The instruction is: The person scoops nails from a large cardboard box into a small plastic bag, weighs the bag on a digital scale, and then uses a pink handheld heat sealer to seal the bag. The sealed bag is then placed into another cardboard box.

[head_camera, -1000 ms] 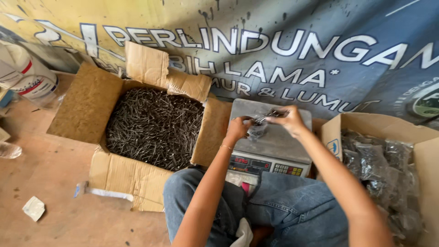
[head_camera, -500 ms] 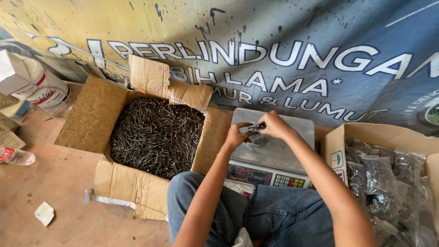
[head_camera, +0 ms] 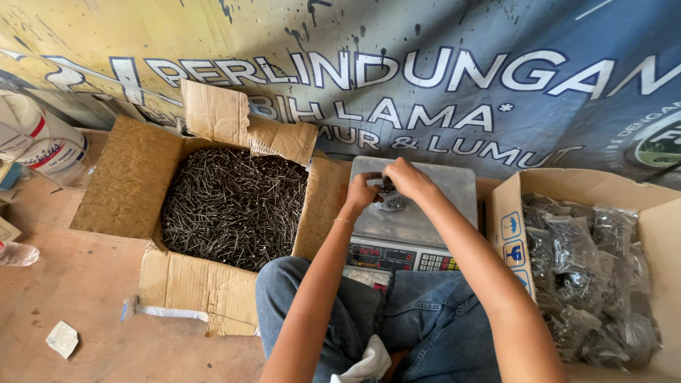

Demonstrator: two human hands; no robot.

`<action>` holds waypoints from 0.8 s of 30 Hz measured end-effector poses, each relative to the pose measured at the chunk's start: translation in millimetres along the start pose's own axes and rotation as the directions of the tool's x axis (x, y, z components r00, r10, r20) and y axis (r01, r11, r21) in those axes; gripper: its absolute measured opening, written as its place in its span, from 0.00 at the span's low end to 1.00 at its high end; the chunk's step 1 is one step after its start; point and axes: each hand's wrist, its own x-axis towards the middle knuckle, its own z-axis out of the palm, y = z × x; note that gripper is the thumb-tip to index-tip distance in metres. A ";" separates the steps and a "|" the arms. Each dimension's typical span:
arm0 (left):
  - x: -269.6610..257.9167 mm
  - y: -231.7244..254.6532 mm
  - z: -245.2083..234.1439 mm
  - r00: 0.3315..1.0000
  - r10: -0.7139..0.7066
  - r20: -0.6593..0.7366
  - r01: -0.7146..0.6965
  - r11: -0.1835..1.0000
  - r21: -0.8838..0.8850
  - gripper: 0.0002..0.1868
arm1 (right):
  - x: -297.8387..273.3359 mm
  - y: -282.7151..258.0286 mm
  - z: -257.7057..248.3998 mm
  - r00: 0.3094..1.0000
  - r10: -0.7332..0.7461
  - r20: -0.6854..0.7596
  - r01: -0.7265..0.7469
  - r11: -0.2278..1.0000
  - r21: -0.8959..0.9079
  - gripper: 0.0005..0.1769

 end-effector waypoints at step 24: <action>-9.7 -12.0 -12.8 0.999 0.033 -0.022 -0.026 0.958 0.287 0.16 | -57.3 -46.3 -1.8 0.923 0.064 -0.378 -0.059 0.998 0.025 0.10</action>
